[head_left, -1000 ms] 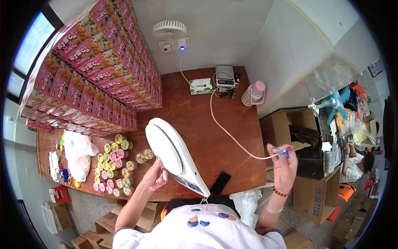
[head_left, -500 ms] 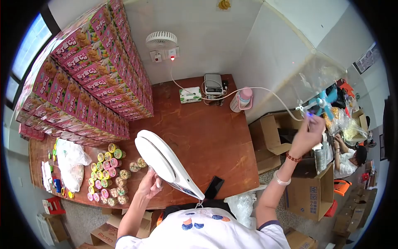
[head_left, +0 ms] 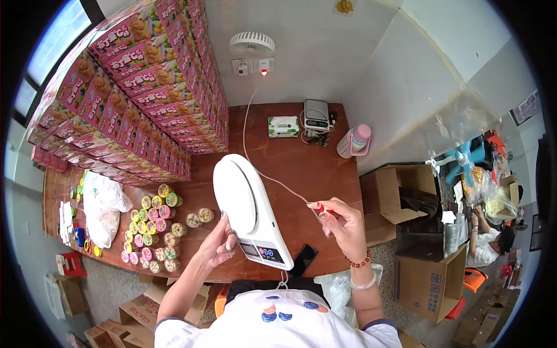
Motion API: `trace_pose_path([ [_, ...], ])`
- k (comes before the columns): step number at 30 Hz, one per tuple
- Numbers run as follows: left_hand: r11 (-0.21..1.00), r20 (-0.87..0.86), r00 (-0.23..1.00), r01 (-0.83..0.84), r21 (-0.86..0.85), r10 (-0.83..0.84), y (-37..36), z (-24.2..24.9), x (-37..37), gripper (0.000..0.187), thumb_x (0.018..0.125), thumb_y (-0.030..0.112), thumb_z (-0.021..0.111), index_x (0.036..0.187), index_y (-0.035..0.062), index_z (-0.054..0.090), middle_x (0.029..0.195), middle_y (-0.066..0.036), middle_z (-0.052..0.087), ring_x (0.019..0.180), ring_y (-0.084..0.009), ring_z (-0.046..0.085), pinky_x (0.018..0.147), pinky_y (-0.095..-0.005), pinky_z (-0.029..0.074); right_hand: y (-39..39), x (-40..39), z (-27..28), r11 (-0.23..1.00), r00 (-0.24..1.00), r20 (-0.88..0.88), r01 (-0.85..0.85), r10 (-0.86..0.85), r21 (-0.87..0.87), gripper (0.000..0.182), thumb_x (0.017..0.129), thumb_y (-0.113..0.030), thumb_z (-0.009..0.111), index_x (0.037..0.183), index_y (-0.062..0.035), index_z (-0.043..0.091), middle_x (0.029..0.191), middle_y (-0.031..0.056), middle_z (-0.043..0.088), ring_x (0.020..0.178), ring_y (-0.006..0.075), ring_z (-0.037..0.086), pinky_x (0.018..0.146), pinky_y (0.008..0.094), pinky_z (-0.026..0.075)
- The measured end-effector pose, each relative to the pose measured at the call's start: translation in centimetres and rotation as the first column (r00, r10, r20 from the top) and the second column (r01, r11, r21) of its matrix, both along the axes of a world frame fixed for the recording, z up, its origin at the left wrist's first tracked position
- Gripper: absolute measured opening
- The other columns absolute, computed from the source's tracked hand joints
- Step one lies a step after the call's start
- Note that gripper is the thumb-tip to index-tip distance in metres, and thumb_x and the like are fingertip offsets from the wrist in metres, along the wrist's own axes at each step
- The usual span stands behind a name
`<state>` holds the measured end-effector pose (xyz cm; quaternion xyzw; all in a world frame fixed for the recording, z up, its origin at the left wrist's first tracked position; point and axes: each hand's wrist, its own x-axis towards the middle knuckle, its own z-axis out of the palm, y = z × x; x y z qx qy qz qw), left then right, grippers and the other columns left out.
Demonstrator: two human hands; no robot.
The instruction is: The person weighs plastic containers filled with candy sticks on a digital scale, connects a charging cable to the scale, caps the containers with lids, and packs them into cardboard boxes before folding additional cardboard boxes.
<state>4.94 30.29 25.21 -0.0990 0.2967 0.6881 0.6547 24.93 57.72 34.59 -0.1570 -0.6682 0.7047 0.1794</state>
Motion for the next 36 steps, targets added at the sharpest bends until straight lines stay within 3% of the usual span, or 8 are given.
trace_pose_path([
  [9,0.999,-0.064,0.997,0.031,-0.011,-0.032,1.0,0.8,0.7,0.061,0.111,0.058,0.033,0.118,0.0043,0.062,0.054,-0.001,0.06,0.032,-0.0011,0.036,0.032,-0.0148,0.03,-0.7,0.3,1.2,0.997,0.997,-0.027,-0.075,0.074,-0.033,0.025,0.097,0.0,0.071,0.122,-0.0019,0.075,0.094,-0.0003,0.06,0.076,0.0034,0.053,0.063,0.0191,0.042],
  [14,0.999,-0.057,0.997,0.045,0.03,-0.043,1.2,0.6,0.6,0.063,0.111,0.058,0.031,0.118,0.0037,0.062,0.054,-0.001,0.06,0.032,-0.0015,0.036,0.031,-0.0153,0.031,-1.2,0.3,1.9,0.998,0.998,-0.01,-0.059,0.059,0.009,0.024,0.103,-0.009,0.065,0.124,-0.001,0.074,0.097,0.0016,0.063,0.081,0.005,0.053,0.068,0.0206,0.043],
  [19,0.993,0.089,0.996,-0.016,0.114,0.006,1.5,0.9,0.6,0.063,0.112,0.056,0.027,0.12,0.0032,0.061,0.052,-0.001,0.057,0.032,-0.0007,0.037,0.033,-0.0154,0.033,-1.2,0.6,2.1,0.993,0.994,0.041,-0.095,0.098,-0.075,0.036,0.111,-0.027,0.054,0.124,0.0005,0.073,0.096,0.004,0.067,0.082,0.0085,0.057,0.074,0.024,0.047],
  [21,0.978,0.174,0.985,-0.031,0.206,-0.005,1.1,-0.5,0.5,0.064,0.113,0.054,0.025,0.125,0.0025,0.059,0.05,-0.001,0.054,0.032,-0.0006,0.038,0.035,-0.015,0.033,-1.3,0.5,2.1,0.981,0.985,0.032,-0.165,0.169,-0.099,0.035,0.11,-0.027,0.055,0.123,0.001,0.074,0.096,0.0038,0.067,0.084,0.0084,0.058,0.076,0.0241,0.048],
  [25,0.949,0.329,0.942,-0.048,0.311,-0.061,0.9,-1.0,-0.1,0.063,0.113,0.053,0.027,0.132,0.0018,0.058,0.046,0.0,0.047,0.031,-0.0018,0.037,0.033,-0.0138,0.031,-1.4,-0.1,2.9,0.939,0.956,-0.023,-0.291,0.292,-0.183,0.018,0.103,-0.009,0.065,0.112,0.0027,0.075,0.099,0.0063,0.07,0.086,0.0105,0.067,0.076,0.0249,0.055],
  [28,0.954,0.319,0.945,-0.031,0.298,-0.069,0.3,-1.5,-0.1,0.062,0.113,0.051,0.028,0.133,0.0004,0.056,0.046,0.0,0.047,0.031,-0.0016,0.037,0.031,-0.0132,0.031,-2.4,-1.1,5.7,0.983,0.974,0.13,-0.178,0.183,-0.052,0.015,0.1,-0.005,0.069,0.112,0.0012,0.076,0.098,0.0068,0.07,0.083,0.0118,0.069,0.07,0.0266,0.057],
  [32,0.988,0.31,0.951,-0.059,0.143,0.011,-0.1,-0.1,0.1,0.064,0.112,0.051,0.034,0.121,-0.0061,0.061,0.043,-0.003,0.047,0.029,-0.0074,0.039,0.031,-0.0167,0.035,-3.0,-2.8,6.2,0.902,0.989,0.02,-0.14,0.145,0.409,0.019,0.088,-0.001,0.078,0.107,-0.0041,0.079,0.091,0.0077,0.072,0.076,0.0152,0.071,0.062,0.0275,0.055],
  [36,0.992,0.243,0.97,-0.026,0.12,-0.004,-0.4,-0.3,0.1,0.069,0.111,0.057,0.032,0.122,-0.0045,0.062,0.042,0.0,0.044,0.03,-0.0053,0.036,0.032,-0.016,0.034,-3.5,-3.1,6.2,0.886,0.988,0.013,-0.145,0.155,0.441,0.021,0.086,-0.001,0.08,0.107,-0.005,0.08,0.089,0.0079,0.073,0.073,0.0165,0.07,0.06,0.0291,0.055],
])
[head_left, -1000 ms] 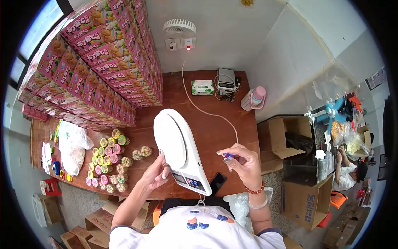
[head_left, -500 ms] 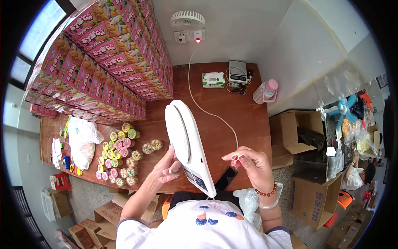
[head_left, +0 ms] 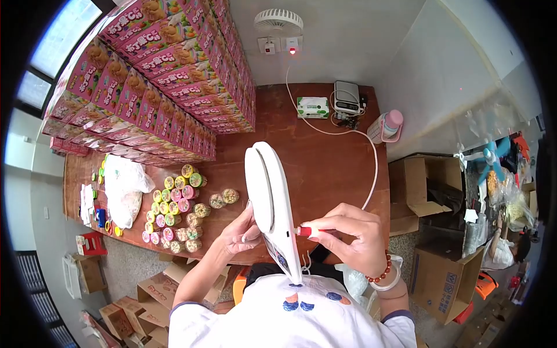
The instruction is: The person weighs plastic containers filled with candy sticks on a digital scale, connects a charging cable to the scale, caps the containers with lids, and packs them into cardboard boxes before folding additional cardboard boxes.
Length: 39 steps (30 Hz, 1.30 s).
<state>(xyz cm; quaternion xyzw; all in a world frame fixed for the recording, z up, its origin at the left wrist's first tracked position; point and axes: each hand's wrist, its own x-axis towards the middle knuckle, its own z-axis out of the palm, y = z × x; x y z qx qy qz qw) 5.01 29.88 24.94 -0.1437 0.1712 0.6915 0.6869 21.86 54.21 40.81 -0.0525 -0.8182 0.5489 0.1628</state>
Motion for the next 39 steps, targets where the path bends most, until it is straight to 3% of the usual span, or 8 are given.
trace_pose_path([
  [6,1.0,-0.009,1.0,0.003,-0.001,-0.003,-0.2,-0.3,0.1,0.07,0.11,0.058,0.03,0.127,-0.0025,0.059,0.043,0.001,0.044,0.03,-0.0041,0.036,0.032,-0.0162,0.033,-0.5,0.0,-0.5,1.0,1.0,-0.007,-0.012,0.013,0.017,0.02,0.087,0.0,0.078,0.107,-0.0044,0.08,0.089,0.0079,0.072,0.071,0.0159,0.07,0.058,0.0288,0.054],
  [14,0.999,-0.149,0.988,0.036,-0.006,-0.037,-0.8,-0.2,-0.2,0.067,0.112,0.054,0.027,0.134,-0.0024,0.056,0.048,-0.001,0.049,0.031,-0.001,0.038,0.03,-0.0134,0.036,-0.1,0.7,-1.0,0.997,0.993,0.11,-0.043,0.05,-0.068,0.015,0.09,0.0,0.076,0.105,-0.0023,0.078,0.086,0.0041,0.068,0.061,0.0085,0.056,0.052,0.025,0.042],
  [15,0.999,-0.168,0.985,0.037,-0.03,-0.042,-0.9,-0.2,-0.3,0.064,0.112,0.053,0.029,0.128,-0.0022,0.058,0.049,-0.002,0.052,0.031,-0.0015,0.039,0.03,-0.0142,0.036,0.1,0.7,-1.4,0.996,0.992,0.111,-0.05,0.058,-0.077,0.014,0.091,-0.001,0.075,0.104,-0.002,0.078,0.085,0.0038,0.068,0.061,0.0078,0.055,0.052,0.0246,0.041],
  [17,0.996,-0.204,0.978,0.036,-0.076,-0.051,-0.8,0.3,-0.4,0.06,0.113,0.051,0.033,0.117,-0.002,0.062,0.051,-0.002,0.056,0.031,-0.0025,0.041,0.029,-0.0159,0.036,0.2,0.8,-1.7,0.99,0.988,0.134,-0.062,0.079,-0.127,0.013,0.092,0.0,0.074,0.104,-0.0007,0.078,0.087,0.0053,0.068,0.069,0.0095,0.059,0.06,0.0244,0.045],
  [19,0.996,-0.219,0.974,0.034,-0.077,-0.05,-0.6,0.8,-0.4,0.057,0.114,0.049,0.033,0.115,-0.0009,0.061,0.052,-0.003,0.057,0.032,-0.0027,0.041,0.029,-0.0162,0.036,0.4,1.0,-1.7,0.981,0.976,0.185,-0.08,0.113,-0.176,0.013,0.091,0.004,0.073,0.103,0.0015,0.078,0.09,0.0085,0.07,0.08,0.0137,0.067,0.073,0.0251,0.053],
  [25,0.999,-0.234,0.971,0.038,-0.029,-0.044,-0.9,0.8,-0.4,0.053,0.114,0.048,0.035,0.12,0.0006,0.058,0.053,-0.003,0.058,0.034,-0.0024,0.042,0.029,-0.0161,0.035,0.4,1.5,-1.3,0.973,0.973,0.2,-0.068,0.113,-0.221,0.014,0.09,0.004,0.073,0.104,0.0014,0.078,0.093,0.0094,0.071,0.083,0.0148,0.067,0.076,0.0259,0.054],
  [31,0.998,-0.258,0.965,0.039,-0.058,-0.053,-0.9,1.0,-0.3,0.05,0.113,0.048,0.037,0.123,0.0031,0.056,0.053,-0.003,0.058,0.034,-0.0016,0.041,0.031,-0.0154,0.035,-0.3,1.6,0.3,1.0,0.984,0.176,-0.019,0.015,0.023,0.022,0.082,0.007,0.078,0.102,-0.0017,0.079,0.09,0.0082,0.072,0.079,0.0161,0.068,0.072,0.0268,0.054],
  [39,0.992,-0.245,0.968,0.022,-0.127,-0.053,-1.4,0.5,-0.8,0.05,0.112,0.052,0.04,0.113,0.0054,0.059,0.054,-0.002,0.058,0.035,0.0004,0.039,0.033,-0.0129,0.034,-0.7,1.2,-0.8,0.949,0.992,-0.077,0.116,-0.097,0.293,0.025,0.076,0.005,0.085,0.099,-0.0043,0.081,0.084,0.0073,0.072,0.07,0.0178,0.067,0.06,0.0288,0.053],
])
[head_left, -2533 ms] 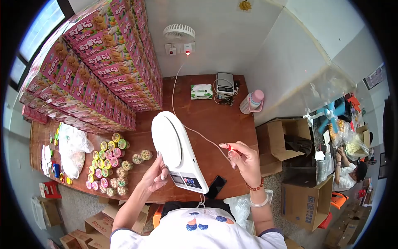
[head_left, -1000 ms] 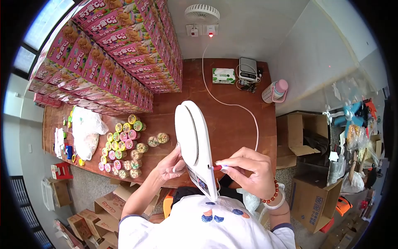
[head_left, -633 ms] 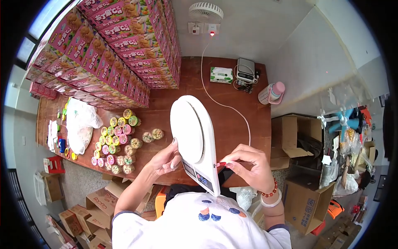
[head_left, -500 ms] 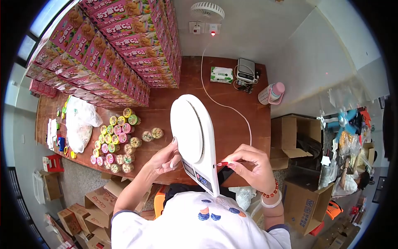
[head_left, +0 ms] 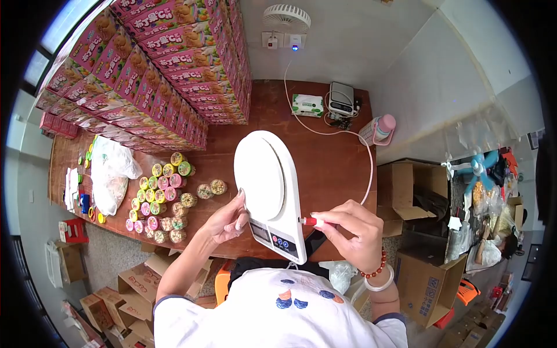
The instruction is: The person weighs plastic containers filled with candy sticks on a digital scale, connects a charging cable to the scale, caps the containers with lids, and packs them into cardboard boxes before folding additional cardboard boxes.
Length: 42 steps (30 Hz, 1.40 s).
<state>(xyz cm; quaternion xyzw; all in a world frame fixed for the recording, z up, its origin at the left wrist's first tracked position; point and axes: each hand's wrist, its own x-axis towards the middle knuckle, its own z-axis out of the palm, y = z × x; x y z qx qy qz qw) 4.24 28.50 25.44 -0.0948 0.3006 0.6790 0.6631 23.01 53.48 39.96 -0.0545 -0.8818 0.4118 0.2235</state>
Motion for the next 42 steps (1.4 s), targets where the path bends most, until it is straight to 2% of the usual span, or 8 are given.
trace_pose_path([
  [3,0.999,0.029,0.999,-0.014,-0.046,0.016,0.0,0.1,0.0,0.049,0.111,0.051,0.043,0.109,0.006,0.061,0.054,-0.002,0.058,0.036,0.0004,0.04,0.033,-0.0127,0.033,0.0,-0.1,-0.4,0.997,0.999,-0.03,0.029,-0.027,0.074,0.025,0.075,0.003,0.086,0.098,-0.0045,0.081,0.082,0.0065,0.072,0.07,0.0184,0.067,0.06,0.0299,0.053],
  [12,0.984,-0.015,1.0,-0.015,-0.176,0.013,0.3,0.4,0.1,0.056,0.109,0.051,0.049,0.077,0.007,0.061,0.056,-0.002,0.06,0.037,-0.0001,0.044,0.033,-0.0122,0.033,0.6,-0.1,-1.7,0.985,0.996,-0.079,0.048,-0.035,0.164,0.031,0.07,0.006,0.086,0.099,-0.0051,0.081,0.082,0.0055,0.071,0.073,0.0201,0.067,0.063,0.0309,0.054],
  [18,0.982,-0.03,1.0,-0.005,-0.19,-0.001,0.2,0.4,0.1,0.054,0.109,0.05,0.05,0.081,0.0062,0.061,0.056,-0.002,0.061,0.039,0.0003,0.046,0.034,-0.0117,0.033,1.1,0.6,-2.2,0.975,0.995,-0.085,-0.031,0.051,0.222,0.029,0.077,0.004,0.083,0.105,-0.0011,0.079,0.086,0.0064,0.07,0.077,0.0216,0.065,0.065,0.0322,0.055],
  [22,0.974,-0.061,0.998,-0.011,-0.228,-0.003,0.7,1.1,0.3,0.05,0.108,0.051,0.052,0.09,0.005,0.061,0.057,-0.002,0.061,0.039,0.0003,0.046,0.034,-0.0122,0.033,1.2,0.9,-2.5,0.973,0.996,-0.057,-0.052,0.066,0.225,0.03,0.078,0.004,0.082,0.107,0.0007,0.077,0.089,0.0073,0.069,0.08,0.022,0.065,0.065,0.0322,0.056],
  [30,0.947,-0.222,0.97,0.021,-0.321,-0.096,0.9,1.1,0.4,0.05,0.105,0.054,0.057,0.101,0.0035,0.06,0.061,-0.001,0.061,0.043,0.0002,0.048,0.037,-0.0125,0.035,1.6,1.2,-2.9,0.963,0.998,0.016,-0.065,0.063,0.261,0.025,0.078,0.003,0.081,0.102,0.002,0.076,0.087,0.009,0.068,0.078,0.0238,0.064,0.066,0.0345,0.055],
  [33,0.931,-0.221,0.972,-0.003,-0.366,-0.084,1.2,1.4,0.5,0.051,0.105,0.053,0.057,0.105,0.0026,0.06,0.062,-0.002,0.062,0.044,0.0002,0.049,0.038,-0.0128,0.036,1.5,1.2,-3.4,0.961,0.999,0.024,-0.043,0.038,0.272,0.024,0.078,0.003,0.081,0.101,0.0017,0.076,0.086,0.009,0.068,0.078,0.0242,0.065,0.066,0.0348,0.055],
  [36,0.908,-0.194,0.978,-0.014,-0.42,-0.075,1.8,2.3,0.7,0.043,0.108,0.048,0.055,0.098,0.0069,0.058,0.056,-0.001,0.059,0.04,-0.0013,0.045,0.036,-0.0144,0.033,1.5,1.1,-3.4,0.965,0.999,0.01,-0.044,0.043,0.257,0.022,0.081,0.004,0.078,0.103,0.0047,0.074,0.086,0.0101,0.065,0.079,0.0252,0.063,0.066,0.0362,0.055],
  [42,0.885,-0.28,0.95,-0.004,-0.465,-0.142,2.3,3.2,0.5,0.046,0.106,0.05,0.057,0.11,0.004,0.057,0.059,-0.002,0.06,0.043,-0.0018,0.047,0.038,-0.0146,0.034,1.9,1.2,-4.3,0.972,0.996,0.032,-0.083,0.078,0.219,0.022,0.082,0.005,0.076,0.104,0.0066,0.072,0.087,0.0111,0.064,0.08,0.026,0.062,0.067,0.037,0.055],
])
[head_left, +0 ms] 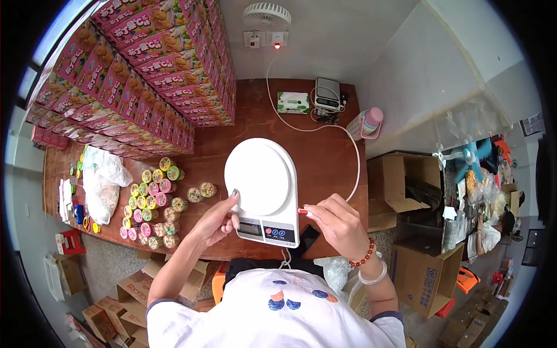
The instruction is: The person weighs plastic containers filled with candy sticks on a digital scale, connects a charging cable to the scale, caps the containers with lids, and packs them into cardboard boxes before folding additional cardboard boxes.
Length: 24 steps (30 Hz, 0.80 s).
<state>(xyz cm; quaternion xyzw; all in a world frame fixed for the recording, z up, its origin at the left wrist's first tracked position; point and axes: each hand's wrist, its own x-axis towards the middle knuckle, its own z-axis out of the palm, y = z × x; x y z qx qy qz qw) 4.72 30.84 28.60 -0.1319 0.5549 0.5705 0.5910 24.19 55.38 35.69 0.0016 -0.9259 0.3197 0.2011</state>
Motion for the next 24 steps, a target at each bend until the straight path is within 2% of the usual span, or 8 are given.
trace_pose_path([
  [7,0.997,-0.038,0.996,0.079,0.013,-0.079,0.0,0.1,-0.3,0.057,0.105,0.055,0.057,0.114,-0.0007,0.057,0.065,-0.005,0.065,0.049,-0.0029,0.053,0.043,-0.014,0.041,0.3,0.2,-1.5,0.998,0.999,0.045,0.019,-0.016,-0.067,0.021,0.082,0.005,0.077,0.103,0.0058,0.072,0.087,0.0112,0.065,0.08,0.0263,0.063,0.068,0.0369,0.055],
  [13,0.993,-0.054,0.992,0.114,0.016,-0.113,0.3,0.2,-0.7,0.058,0.105,0.055,0.057,0.115,-0.0015,0.056,0.066,-0.006,0.066,0.049,-0.0031,0.055,0.042,-0.0142,0.042,0.8,0.2,-2.9,0.993,0.999,0.041,0.014,-0.009,-0.118,0.021,0.081,0.005,0.078,0.101,0.0042,0.073,0.087,0.0105,0.066,0.081,0.0259,0.064,0.068,0.037,0.055],
  [18,0.997,-0.026,0.996,0.081,0.011,-0.08,0.4,-0.2,-0.6,0.056,0.105,0.054,0.057,0.118,-0.0009,0.054,0.067,-0.006,0.067,0.049,-0.0033,0.055,0.042,-0.0143,0.042,0.3,0.1,-4.3,0.985,0.994,-0.001,0.112,-0.113,-0.131,0.019,0.08,0.003,0.081,0.099,0.0002,0.077,0.084,0.0092,0.069,0.076,0.0237,0.064,0.064,0.0349,0.053],
  [24,0.992,-0.049,0.991,0.123,-0.003,-0.123,0.7,0.1,-0.8,0.058,0.105,0.054,0.056,0.122,-0.0004,0.051,0.067,-0.005,0.067,0.05,-0.0035,0.055,0.044,-0.0145,0.042,0.7,0.1,-5.1,0.986,0.997,-0.002,0.074,-0.075,-0.152,0.022,0.08,0.004,0.081,0.101,0.0005,0.077,0.084,0.0096,0.069,0.076,0.0236,0.064,0.064,0.0351,0.053],
])
